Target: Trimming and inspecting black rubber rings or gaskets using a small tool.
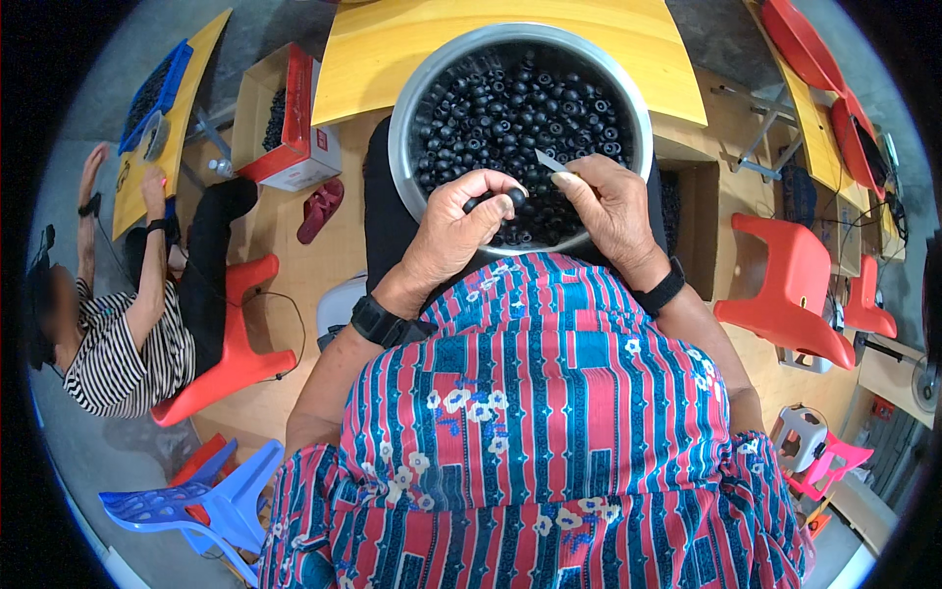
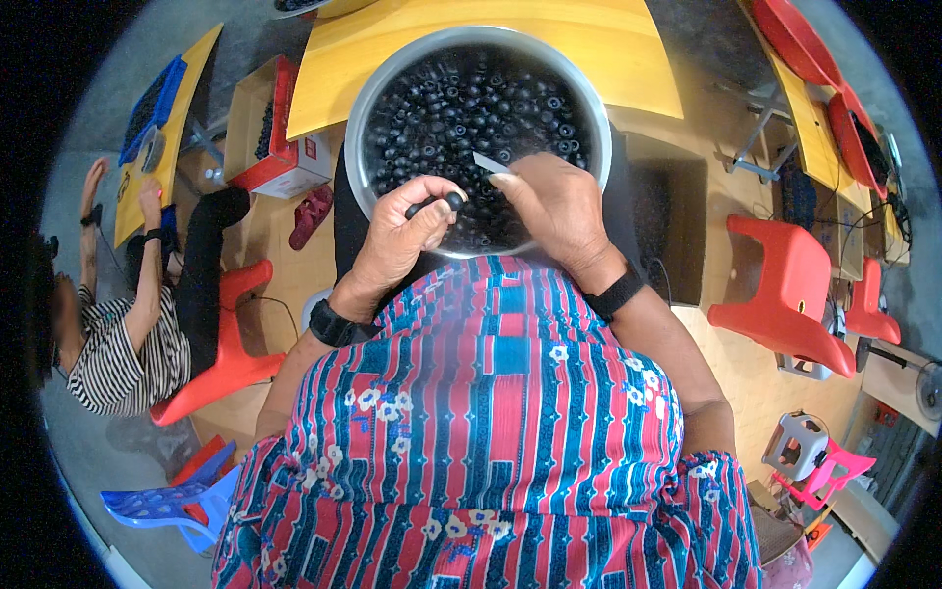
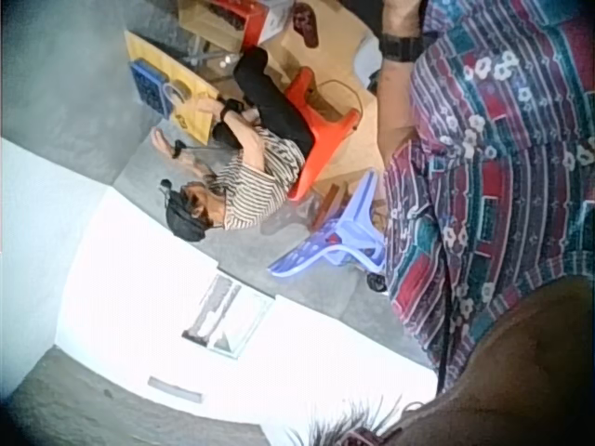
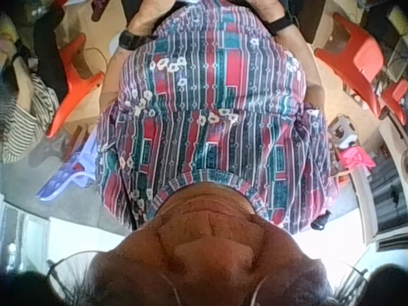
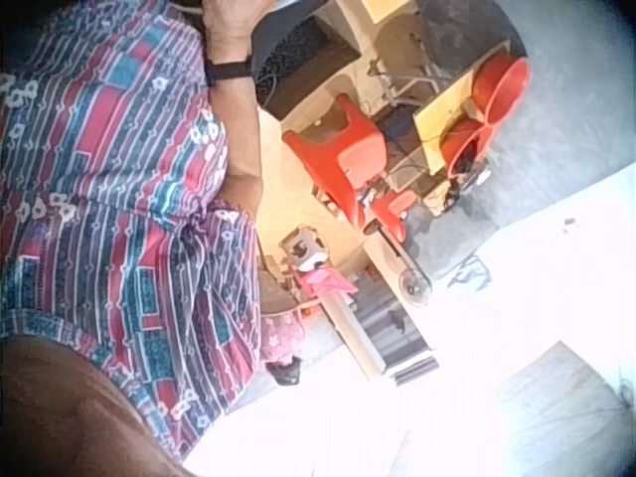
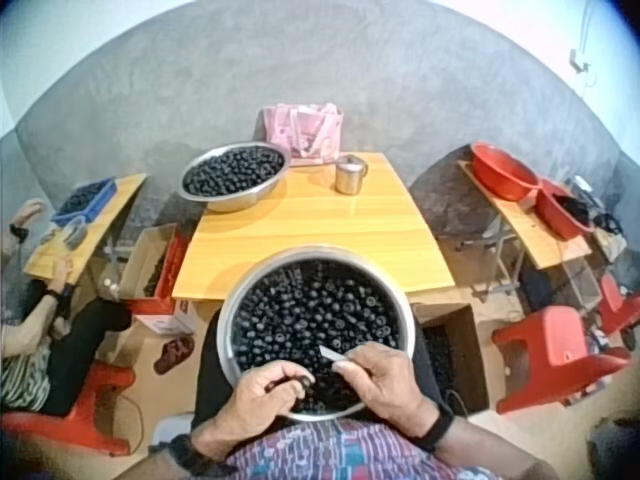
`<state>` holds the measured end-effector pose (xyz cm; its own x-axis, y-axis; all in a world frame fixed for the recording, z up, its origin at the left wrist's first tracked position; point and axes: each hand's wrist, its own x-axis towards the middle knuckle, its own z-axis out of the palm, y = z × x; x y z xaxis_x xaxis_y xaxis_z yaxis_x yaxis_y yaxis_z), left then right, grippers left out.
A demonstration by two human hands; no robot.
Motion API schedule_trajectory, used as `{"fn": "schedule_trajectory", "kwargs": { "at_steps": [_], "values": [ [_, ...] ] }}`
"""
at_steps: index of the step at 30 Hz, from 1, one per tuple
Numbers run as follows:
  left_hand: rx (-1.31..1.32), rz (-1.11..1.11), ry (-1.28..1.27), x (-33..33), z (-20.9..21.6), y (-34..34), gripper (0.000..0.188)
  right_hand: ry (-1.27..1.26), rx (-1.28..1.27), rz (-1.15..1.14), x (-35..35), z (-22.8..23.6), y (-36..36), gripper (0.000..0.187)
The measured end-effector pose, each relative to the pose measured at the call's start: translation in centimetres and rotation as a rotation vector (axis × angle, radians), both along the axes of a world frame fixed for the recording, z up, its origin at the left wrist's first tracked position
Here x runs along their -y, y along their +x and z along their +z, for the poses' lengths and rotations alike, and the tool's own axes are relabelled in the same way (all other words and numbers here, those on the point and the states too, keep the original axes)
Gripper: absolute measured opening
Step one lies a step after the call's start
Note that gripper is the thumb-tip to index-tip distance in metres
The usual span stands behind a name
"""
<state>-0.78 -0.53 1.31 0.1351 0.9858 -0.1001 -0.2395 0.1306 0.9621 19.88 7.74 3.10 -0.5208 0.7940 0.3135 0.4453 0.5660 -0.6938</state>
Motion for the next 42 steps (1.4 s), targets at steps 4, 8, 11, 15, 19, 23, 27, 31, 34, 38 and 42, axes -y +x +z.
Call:
{"fn": "schedule_trajectory", "kwargs": {
  "at_steps": [4,8,11,15,19,23,27,31,34,38,42],
  "values": [
    [0.094,0.019,-0.076,-0.1,-0.2,0.1,0.020,-0.195,-0.228,0.080,0.5,0.1,-0.3,0.020],
    [0.263,0.019,-0.076,-0.2,-1.0,0.7,0.016,-0.053,-0.196,0.213,1.1,0.7,-1.0,0.032],
    [0.362,-0.027,-0.136,-0.3,-0.9,0.8,0.014,-0.004,-0.125,0.180,1.0,0.1,-0.9,0.031],
    [0.464,-0.062,-0.207,-0.2,-0.9,1.0,0.014,0.023,-0.157,0.173,1.0,0.1,-1.0,0.031],
    [0.486,-0.069,-0.219,-0.1,-0.7,0.9,0.013,0.031,-0.180,0.172,1.1,0.2,-1.2,0.029],
    [0.411,-0.060,-0.257,-0.3,-0.4,1.2,0.015,0.029,-0.212,0.148,1.3,0.1,-1.1,0.027],
    [0.449,-0.079,-0.272,-0.6,-0.8,0.8,0.015,0.073,-0.272,0.159,1.1,0.0,-1.0,0.017],
    [0.496,0.008,-0.266,-1.5,0.7,-0.7,0.017,0.019,-0.216,-0.046,0.9,-0.8,-1.5,0.012],
    [0.453,-0.049,-0.265,-3.1,4.4,-2.0,0.017,-0.150,0.008,-0.150,0.5,-1.0,-1.3,0.019],
    [0.157,-0.335,-0.344,-7.3,9.6,1.4,0.014,-0.181,0.149,-0.041,0.7,-1.8,-1.2,0.018],
    [-0.029,-0.540,-0.392,-10.5,11.6,8.1,0.025,-0.153,0.145,0.003,0.6,-3.6,-1.3,0.023]
  ]
}}
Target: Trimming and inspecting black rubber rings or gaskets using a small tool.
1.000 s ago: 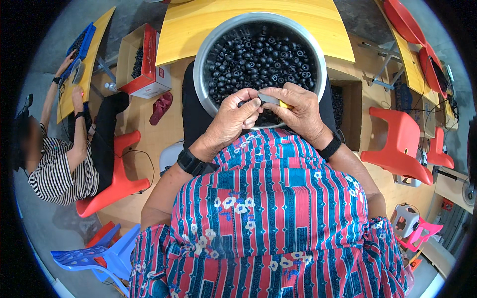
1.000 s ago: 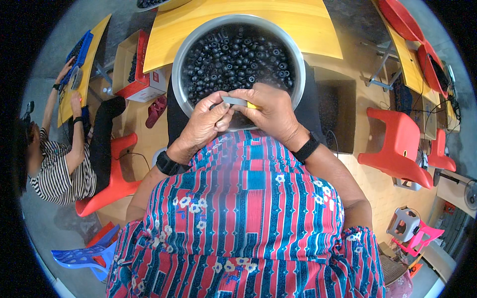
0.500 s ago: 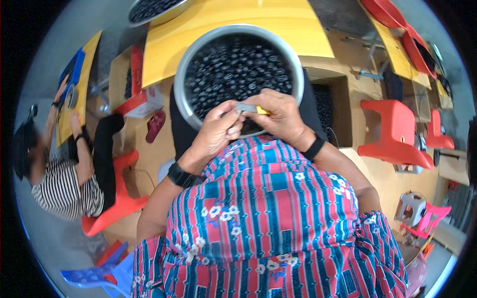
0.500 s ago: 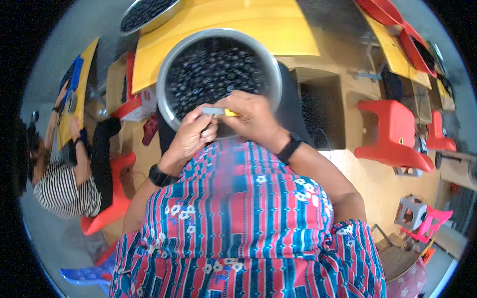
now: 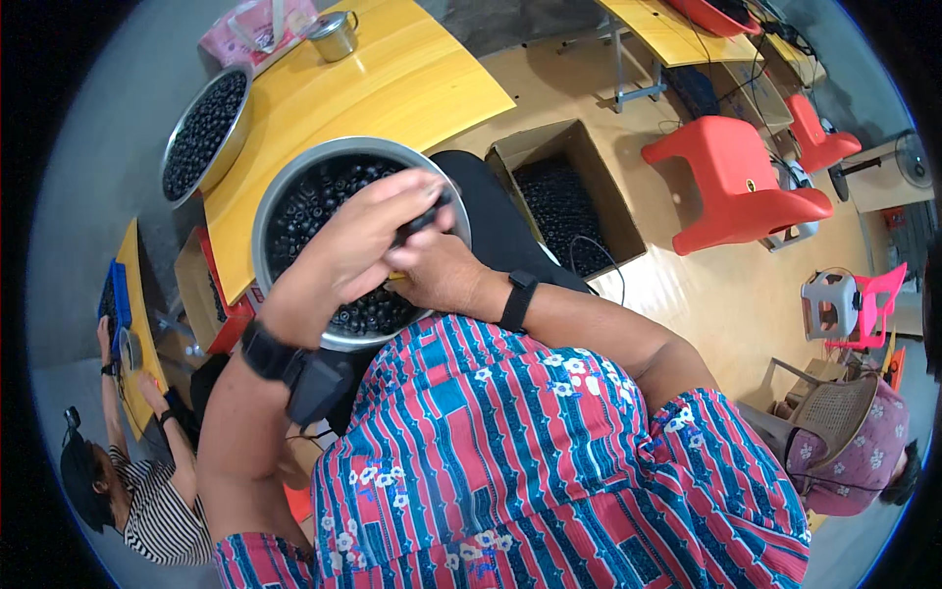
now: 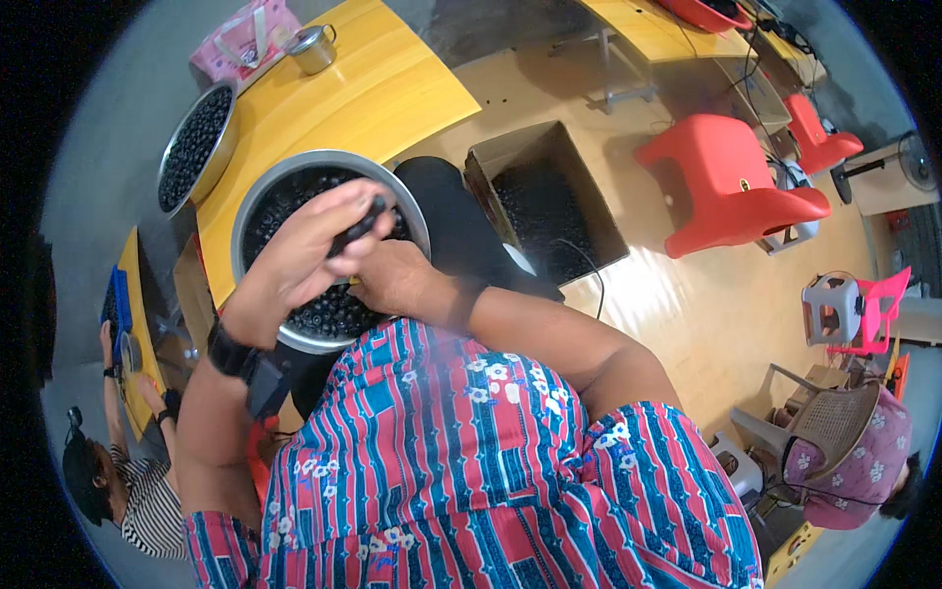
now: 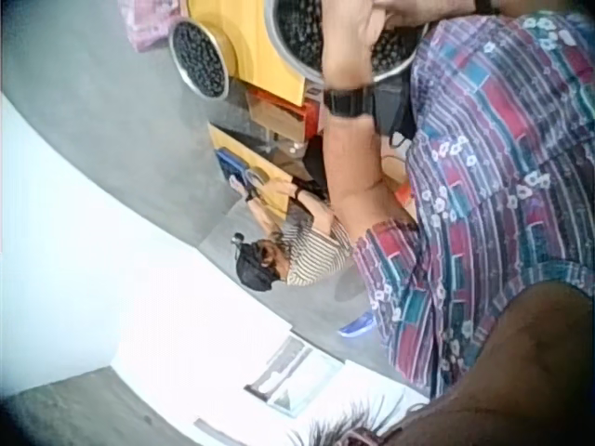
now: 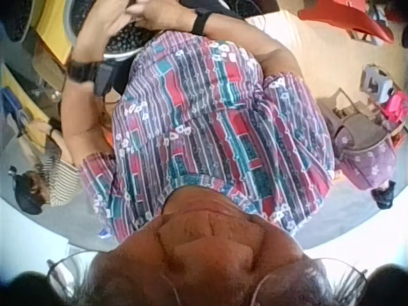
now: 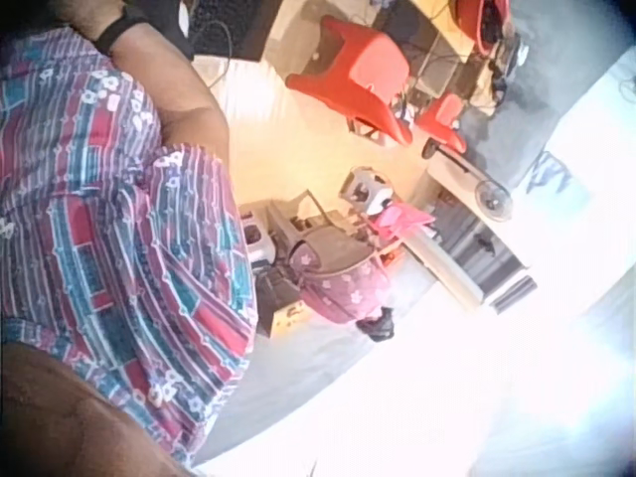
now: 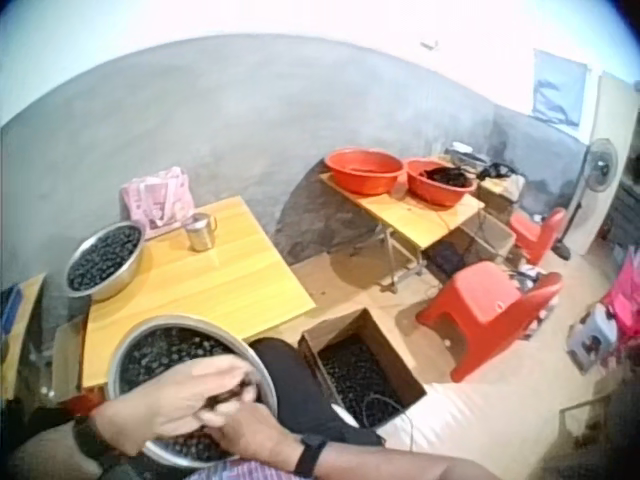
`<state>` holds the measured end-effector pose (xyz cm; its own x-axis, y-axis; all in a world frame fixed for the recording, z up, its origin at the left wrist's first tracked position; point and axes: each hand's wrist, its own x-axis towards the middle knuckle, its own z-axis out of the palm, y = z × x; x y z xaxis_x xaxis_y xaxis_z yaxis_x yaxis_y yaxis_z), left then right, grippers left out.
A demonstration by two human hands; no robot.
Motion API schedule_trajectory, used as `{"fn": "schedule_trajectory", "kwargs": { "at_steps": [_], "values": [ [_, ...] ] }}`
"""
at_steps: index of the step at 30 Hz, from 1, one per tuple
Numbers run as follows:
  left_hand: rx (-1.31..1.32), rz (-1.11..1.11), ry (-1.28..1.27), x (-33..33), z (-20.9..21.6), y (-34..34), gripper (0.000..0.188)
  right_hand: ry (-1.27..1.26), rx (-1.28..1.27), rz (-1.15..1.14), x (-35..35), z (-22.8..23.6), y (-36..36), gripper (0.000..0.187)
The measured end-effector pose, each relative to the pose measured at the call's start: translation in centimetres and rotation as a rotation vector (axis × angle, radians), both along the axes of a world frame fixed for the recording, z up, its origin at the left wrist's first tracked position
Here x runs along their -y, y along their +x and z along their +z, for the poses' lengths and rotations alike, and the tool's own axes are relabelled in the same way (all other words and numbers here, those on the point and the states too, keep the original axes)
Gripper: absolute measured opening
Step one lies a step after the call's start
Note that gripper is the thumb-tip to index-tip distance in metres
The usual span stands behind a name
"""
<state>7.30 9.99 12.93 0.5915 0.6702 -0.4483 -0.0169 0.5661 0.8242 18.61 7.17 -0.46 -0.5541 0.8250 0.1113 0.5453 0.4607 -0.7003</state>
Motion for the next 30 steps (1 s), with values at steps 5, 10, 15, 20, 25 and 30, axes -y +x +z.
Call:
{"fn": "schedule_trajectory", "kwargs": {
  "at_steps": [5,10,15,20,25,30],
  "values": [
    [0.114,0.059,-0.077,-3.0,-0.8,8.0,0.051,0.216,-0.042,-0.037,-0.8,-1.2,-0.2,0.026],
    [0.137,0.224,-0.117,-3.1,-2.5,8.1,0.059,0.162,-0.134,-0.065,-0.7,-0.3,0.3,0.022],
    [0.137,0.304,0.195,-1.5,-1.9,0.9,0.040,0.045,0.041,0.018,0.2,2.4,0.6,0.018],
    [-0.168,0.415,0.449,1.2,-2.8,-5.9,0.027,0.023,0.096,0.027,-0.1,2.6,0.9,0.020],
    [-0.681,0.465,0.861,4.6,-8.9,-10.0,0.023,0.043,0.102,0.054,0.1,2.4,1.1,0.016],
    [-0.947,0.359,1.084,7.6,-11.1,-9.7,0.037,0.004,0.132,0.056,0.0,2.6,1.0,0.017]
  ]
}}
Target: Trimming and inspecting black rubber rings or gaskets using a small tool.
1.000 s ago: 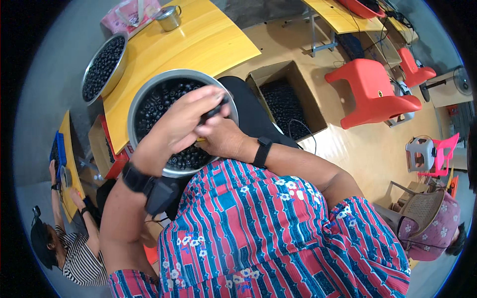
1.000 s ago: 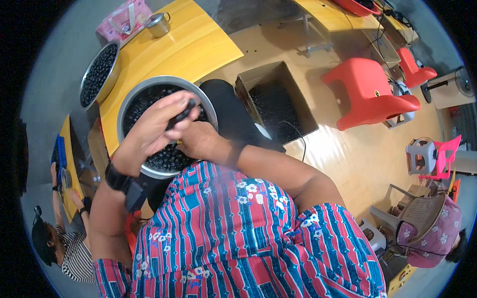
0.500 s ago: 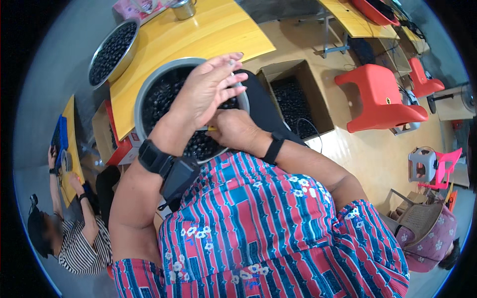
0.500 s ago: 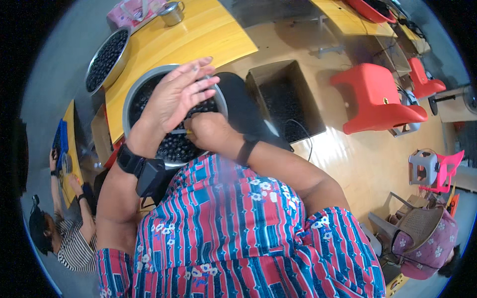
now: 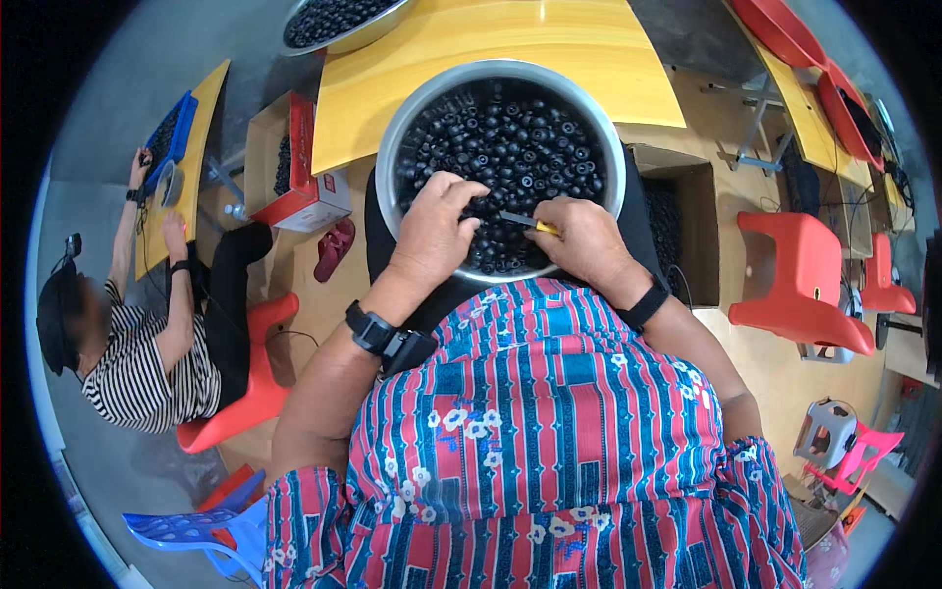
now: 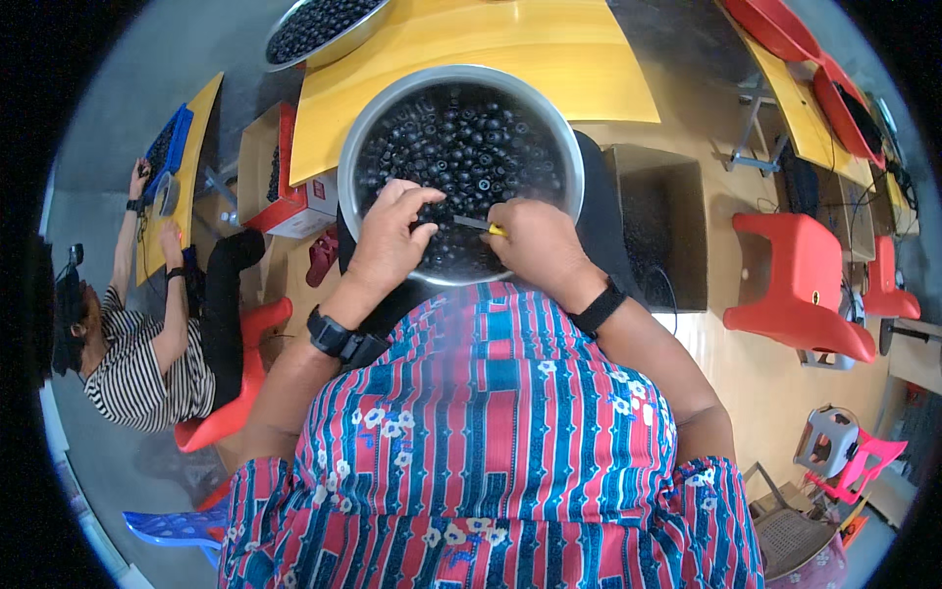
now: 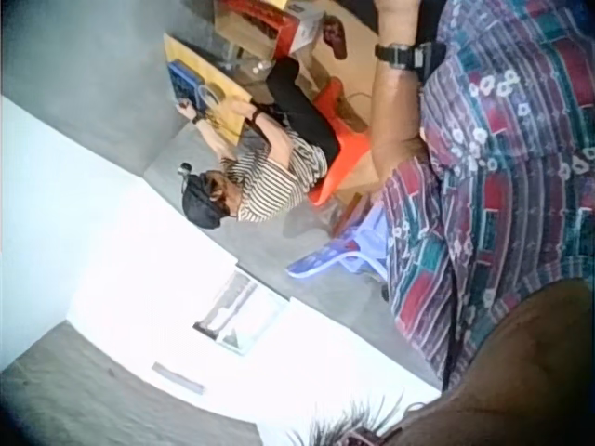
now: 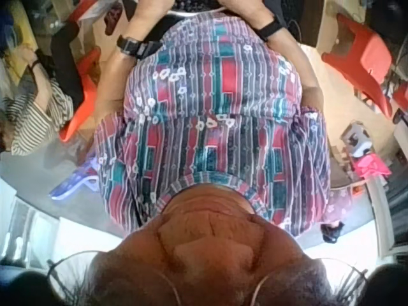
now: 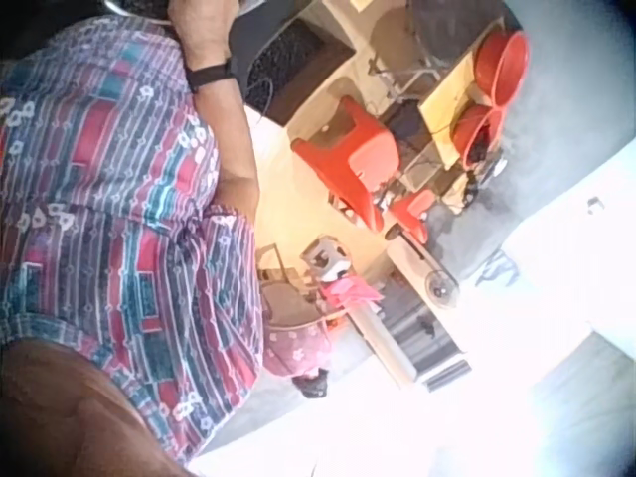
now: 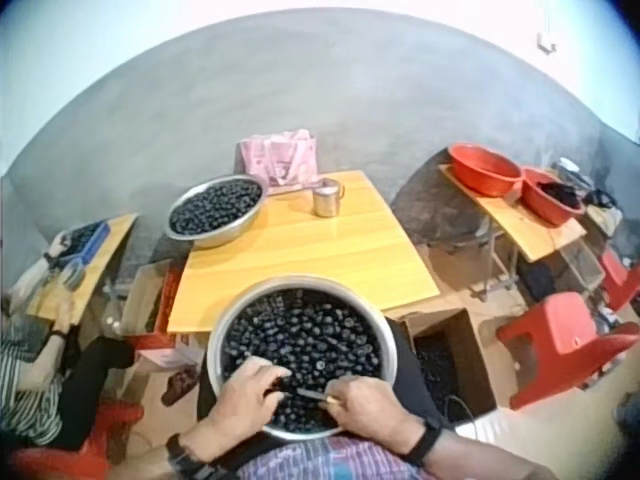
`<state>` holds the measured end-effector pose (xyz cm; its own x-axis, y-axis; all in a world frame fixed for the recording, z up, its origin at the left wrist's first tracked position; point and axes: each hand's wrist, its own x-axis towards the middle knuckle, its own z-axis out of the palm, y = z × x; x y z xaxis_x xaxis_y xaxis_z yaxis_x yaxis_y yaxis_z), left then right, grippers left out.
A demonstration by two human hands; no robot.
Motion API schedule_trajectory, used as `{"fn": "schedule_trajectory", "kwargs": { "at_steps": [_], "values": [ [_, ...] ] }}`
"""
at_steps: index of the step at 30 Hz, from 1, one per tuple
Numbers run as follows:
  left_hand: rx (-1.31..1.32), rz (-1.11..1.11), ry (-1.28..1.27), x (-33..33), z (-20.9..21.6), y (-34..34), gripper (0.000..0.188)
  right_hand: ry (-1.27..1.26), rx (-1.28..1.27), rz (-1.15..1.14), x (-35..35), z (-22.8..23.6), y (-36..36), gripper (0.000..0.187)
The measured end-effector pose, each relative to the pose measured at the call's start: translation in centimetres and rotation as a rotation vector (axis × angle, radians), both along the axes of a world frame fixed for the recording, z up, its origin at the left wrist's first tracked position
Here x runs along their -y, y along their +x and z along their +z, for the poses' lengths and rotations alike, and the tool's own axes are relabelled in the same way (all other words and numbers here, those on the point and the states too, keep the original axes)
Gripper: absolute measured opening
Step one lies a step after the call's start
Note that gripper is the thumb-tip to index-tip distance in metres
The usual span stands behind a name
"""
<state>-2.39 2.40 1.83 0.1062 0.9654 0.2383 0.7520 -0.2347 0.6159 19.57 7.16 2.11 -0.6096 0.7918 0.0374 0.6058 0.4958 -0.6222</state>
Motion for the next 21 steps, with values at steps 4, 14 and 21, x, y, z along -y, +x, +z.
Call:
{"fn": "schedule_trajectory", "kwargs": {
  "at_steps": [4,14,21],
  "values": [
    [-0.119,0.128,0.067,0.1,0.1,0.5,0.038,0.017,0.037,-0.016,0.0,-0.2,0.1,0.017],
    [-0.247,0.119,-0.004,-0.9,-0.3,0.6,0.023,0.012,0.045,-0.020,0.0,0.2,-0.3,0.017],
    [0.499,0.092,-0.202,-0.2,-0.4,0.5,0.018,-0.010,-0.250,-0.063,-0.4,-0.1,-0.4,0.013]
  ]
}}
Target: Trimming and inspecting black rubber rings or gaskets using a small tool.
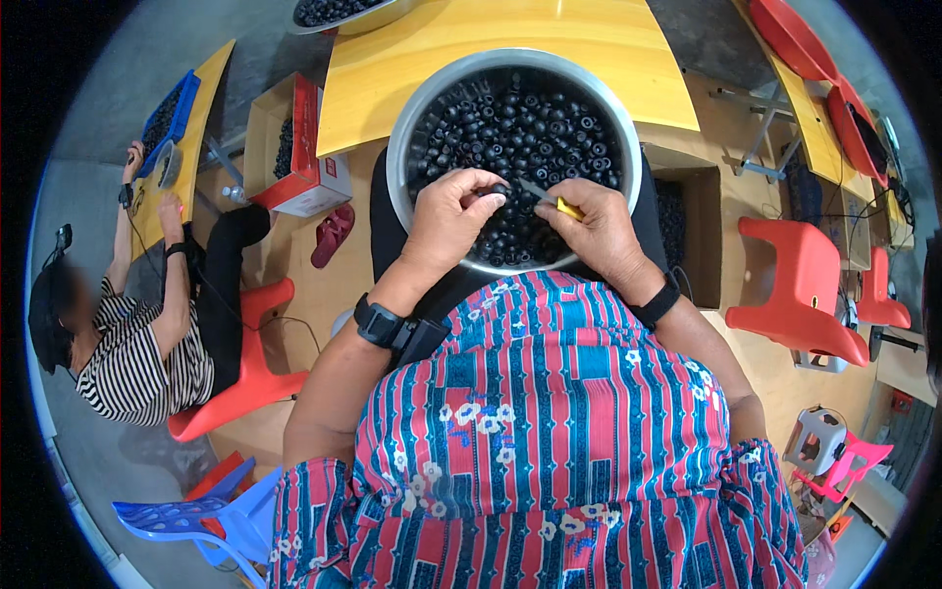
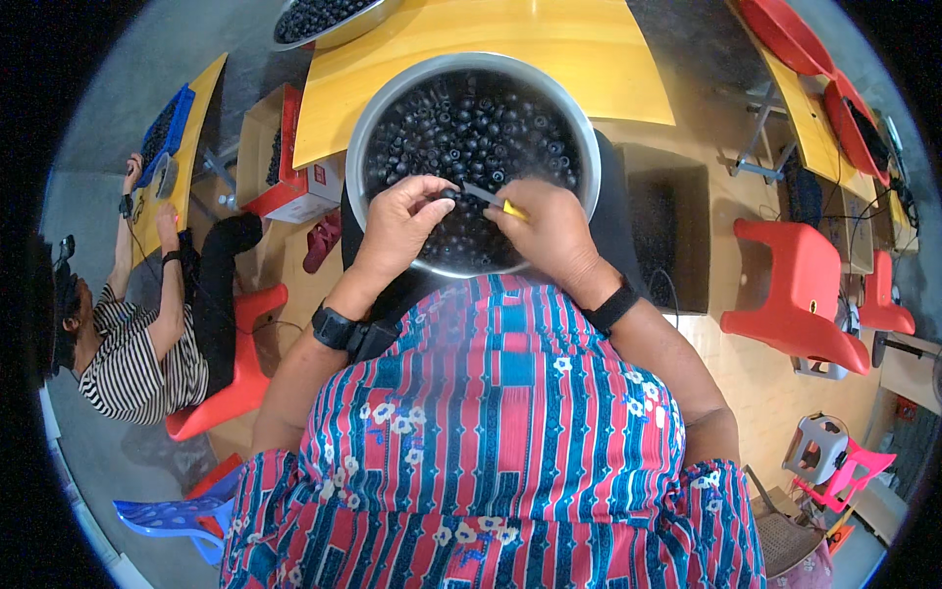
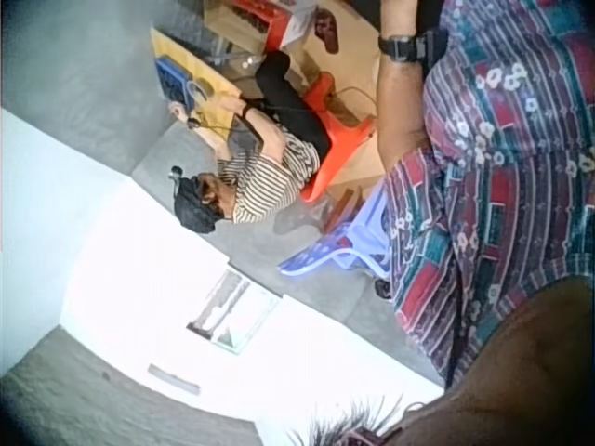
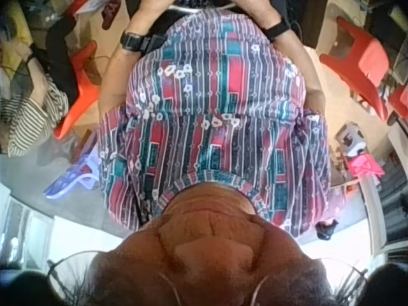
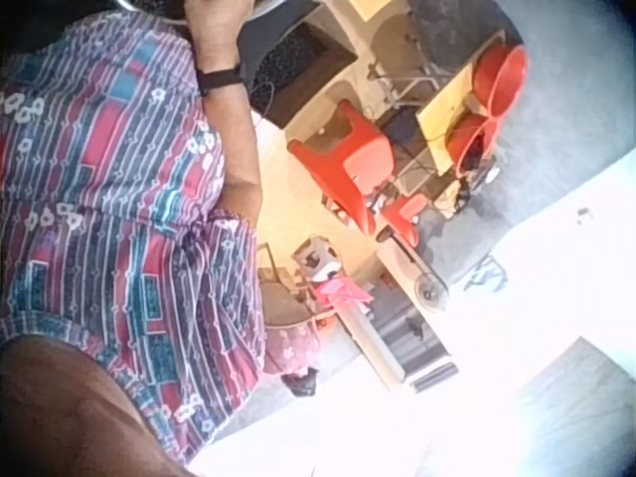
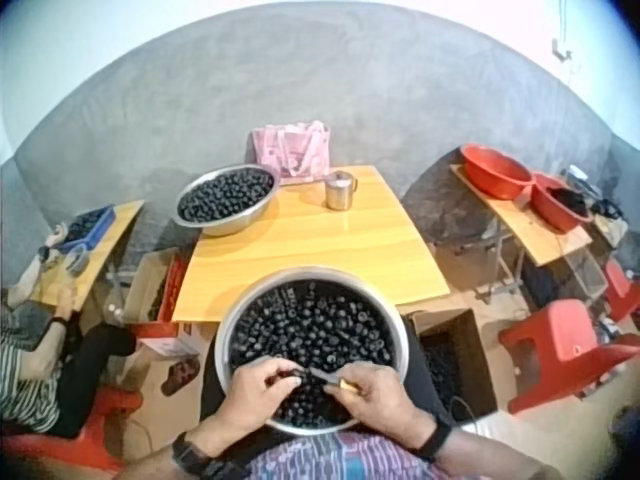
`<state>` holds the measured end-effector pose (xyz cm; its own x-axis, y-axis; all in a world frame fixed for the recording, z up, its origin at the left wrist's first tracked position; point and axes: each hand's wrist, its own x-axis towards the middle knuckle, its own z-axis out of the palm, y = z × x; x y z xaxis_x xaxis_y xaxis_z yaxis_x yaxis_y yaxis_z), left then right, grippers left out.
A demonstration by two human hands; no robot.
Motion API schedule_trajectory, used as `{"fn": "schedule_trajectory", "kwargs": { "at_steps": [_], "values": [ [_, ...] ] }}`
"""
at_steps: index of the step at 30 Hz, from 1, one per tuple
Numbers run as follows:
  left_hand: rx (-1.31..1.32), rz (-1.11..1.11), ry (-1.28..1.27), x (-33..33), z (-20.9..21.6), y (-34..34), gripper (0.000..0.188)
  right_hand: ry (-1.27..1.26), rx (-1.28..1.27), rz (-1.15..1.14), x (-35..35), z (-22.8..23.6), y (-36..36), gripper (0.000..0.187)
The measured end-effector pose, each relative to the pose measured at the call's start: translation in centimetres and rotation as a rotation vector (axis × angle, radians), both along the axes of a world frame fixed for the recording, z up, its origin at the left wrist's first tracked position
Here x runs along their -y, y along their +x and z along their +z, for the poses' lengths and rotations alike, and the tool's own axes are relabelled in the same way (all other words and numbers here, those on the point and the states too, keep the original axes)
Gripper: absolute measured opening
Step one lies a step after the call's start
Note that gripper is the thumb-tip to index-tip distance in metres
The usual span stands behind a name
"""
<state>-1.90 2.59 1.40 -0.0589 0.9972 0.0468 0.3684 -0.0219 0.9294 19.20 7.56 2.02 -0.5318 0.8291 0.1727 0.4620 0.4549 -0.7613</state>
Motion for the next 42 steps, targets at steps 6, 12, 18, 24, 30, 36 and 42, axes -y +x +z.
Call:
{"fn": "schedule_trajectory", "kwargs": {
  "at_steps": [6,12,18,24,30,36,42],
  "values": [
    [0.577,-0.141,-0.244,1.4,0.4,1.1,0.023,-0.151,-0.294,0.075,-0.1,-0.4,-0.4,0.026],
    [0.970,-0.180,-0.420,1.8,-0.5,1.4,0.026,-0.180,-0.326,0.161,0.0,0.4,-0.4,0.032],
    [0.803,-0.212,-0.364,1.8,-0.7,1.3,0.025,-0.203,-0.347,0.198,0.1,0.7,-0.5,0.024],
    [0.831,-0.120,-0.350,2.0,-1.0,1.6,0.022,-0.228,-0.325,0.180,-0.2,0.5,-0.5,0.017],
    [0.839,-0.178,-0.321,2.0,-1.3,1.4,0.021,-0.224,-0.305,0.187,0.0,0.6,-0.6,0.022],
    [0.808,-0.212,-0.390,2.1,-0.8,1.4,0.021,-0.254,-0.261,0.261,-0.1,0.2,-0.3,0.032],
    [0.913,-0.206,-0.408,2.2,-1.2,1.4,0.024,-0.242,-0.288,0.235,0.1,0.6,-0.3,0.031]
  ]
}}
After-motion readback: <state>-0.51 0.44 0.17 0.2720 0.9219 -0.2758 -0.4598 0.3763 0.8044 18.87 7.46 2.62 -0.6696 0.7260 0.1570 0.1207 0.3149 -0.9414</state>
